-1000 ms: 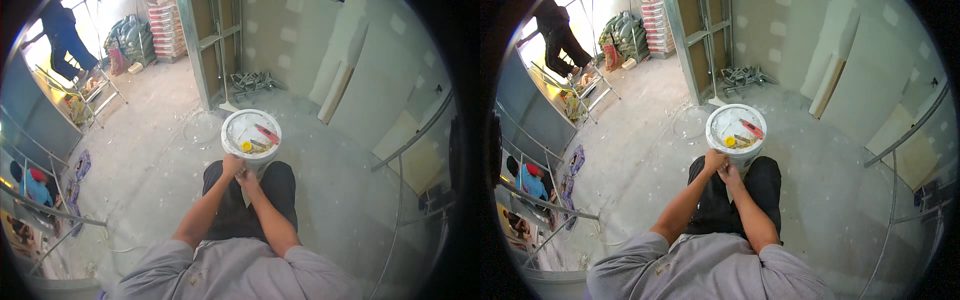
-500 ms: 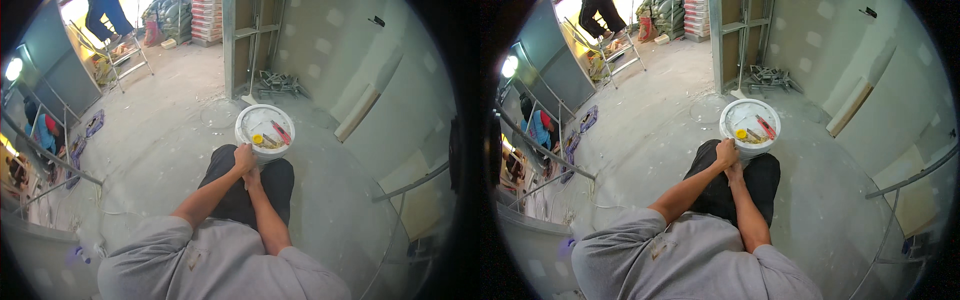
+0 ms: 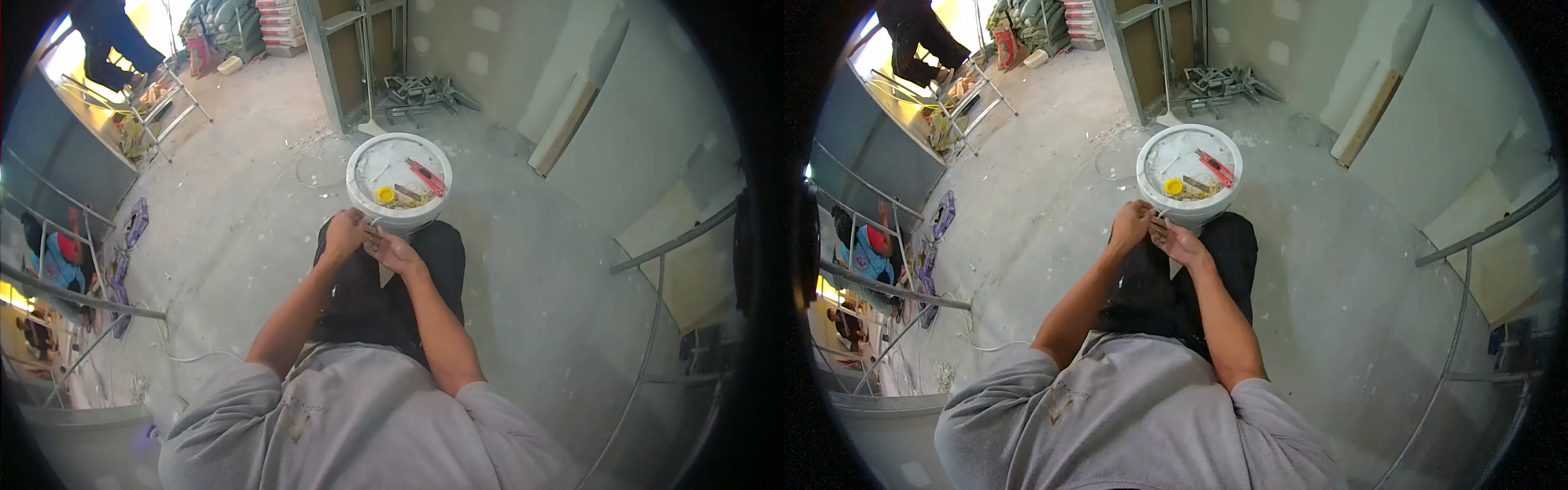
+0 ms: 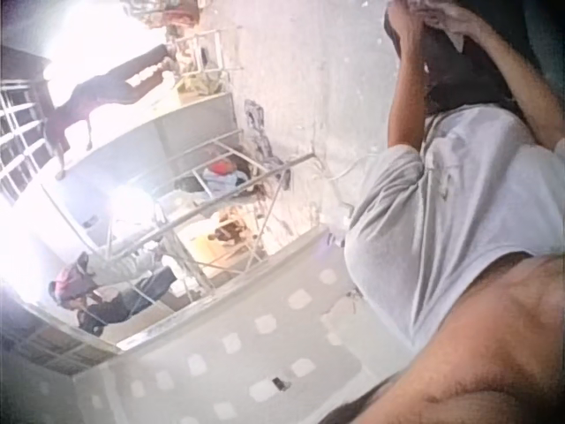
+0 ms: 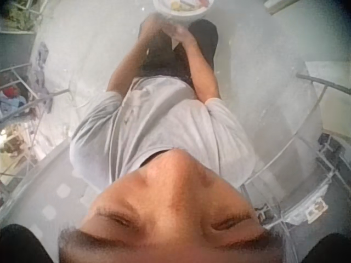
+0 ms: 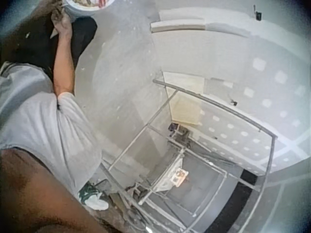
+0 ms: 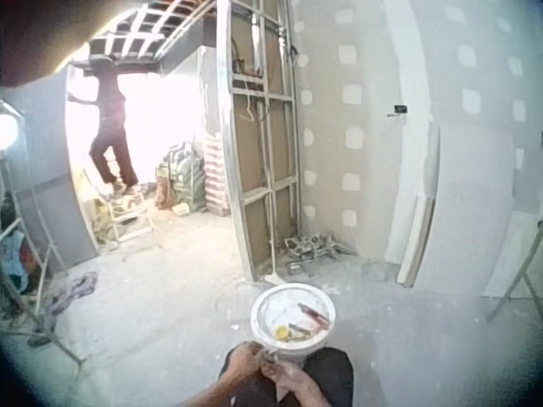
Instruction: The person retrieves a utility knife and pliers from a toolbox, then sits on the floor to cut and pry open a white bucket lid. They repeatedly trim and adjust the lid's edge using the knife and pliers.
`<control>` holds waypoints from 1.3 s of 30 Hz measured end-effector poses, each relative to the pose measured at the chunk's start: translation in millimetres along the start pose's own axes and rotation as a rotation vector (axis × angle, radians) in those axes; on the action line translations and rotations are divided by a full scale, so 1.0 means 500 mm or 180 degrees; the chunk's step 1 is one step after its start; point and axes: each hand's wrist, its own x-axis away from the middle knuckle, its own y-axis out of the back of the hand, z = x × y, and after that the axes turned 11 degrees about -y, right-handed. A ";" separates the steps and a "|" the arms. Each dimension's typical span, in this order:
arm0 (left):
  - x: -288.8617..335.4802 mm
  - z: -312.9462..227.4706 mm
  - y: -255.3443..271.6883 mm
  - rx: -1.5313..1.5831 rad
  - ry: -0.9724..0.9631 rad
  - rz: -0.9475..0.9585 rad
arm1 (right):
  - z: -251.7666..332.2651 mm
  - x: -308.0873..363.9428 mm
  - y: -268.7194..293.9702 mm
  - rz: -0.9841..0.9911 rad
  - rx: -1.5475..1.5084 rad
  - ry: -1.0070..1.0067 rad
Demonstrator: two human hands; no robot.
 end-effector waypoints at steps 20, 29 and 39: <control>-0.024 -0.045 -0.073 -0.1101 -0.0047 0.0107 | -0.084 -0.085 0.031 -0.0779 -0.1214 0.1000; -0.031 -0.070 -0.092 -0.1358 -0.0590 -0.0387 | -0.080 -0.063 0.000 -0.0380 -0.0814 0.1253; -0.057 -0.080 -0.075 -0.1307 -0.0634 0.0600 | -0.033 -0.018 0.095 0.0719 -0.1200 0.0462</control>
